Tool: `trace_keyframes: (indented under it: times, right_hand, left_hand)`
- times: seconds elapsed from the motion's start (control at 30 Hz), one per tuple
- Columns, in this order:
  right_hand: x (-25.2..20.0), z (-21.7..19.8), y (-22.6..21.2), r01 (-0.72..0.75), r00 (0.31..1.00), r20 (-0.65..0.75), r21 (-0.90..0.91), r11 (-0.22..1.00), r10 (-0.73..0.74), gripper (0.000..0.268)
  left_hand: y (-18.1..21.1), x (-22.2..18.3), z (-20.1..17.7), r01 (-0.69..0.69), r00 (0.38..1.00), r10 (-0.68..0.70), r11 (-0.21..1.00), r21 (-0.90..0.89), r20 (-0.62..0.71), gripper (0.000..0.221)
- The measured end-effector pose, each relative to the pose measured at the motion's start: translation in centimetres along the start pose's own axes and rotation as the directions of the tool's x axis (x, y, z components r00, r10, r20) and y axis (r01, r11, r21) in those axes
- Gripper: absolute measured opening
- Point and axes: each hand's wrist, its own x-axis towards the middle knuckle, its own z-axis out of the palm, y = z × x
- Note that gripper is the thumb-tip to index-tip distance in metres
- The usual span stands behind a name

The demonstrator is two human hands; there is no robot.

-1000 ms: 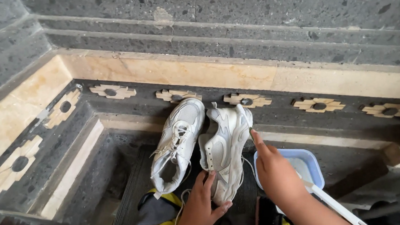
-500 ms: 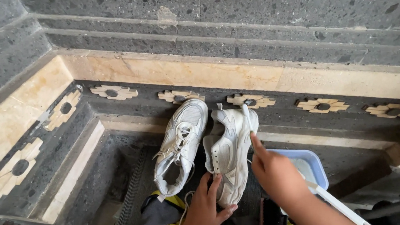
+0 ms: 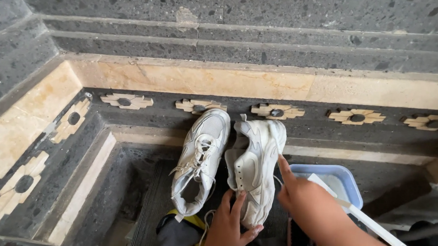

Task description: Brushing the crevices and midsole of a white sneaker using a toothbrush and cleaning solution

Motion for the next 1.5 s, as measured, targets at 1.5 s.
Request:
trace_keyframes:
  times: [1.5]
  right_hand:
    - [4.8, -0.5, -0.2, 0.281, 0.958, 0.214, -0.561, 0.778, -0.191, 0.088]
  left_hand:
    - [-1.1, -0.6, 2.7, -0.068, 0.988, 0.097, 0.973, 0.222, -0.119, 0.105]
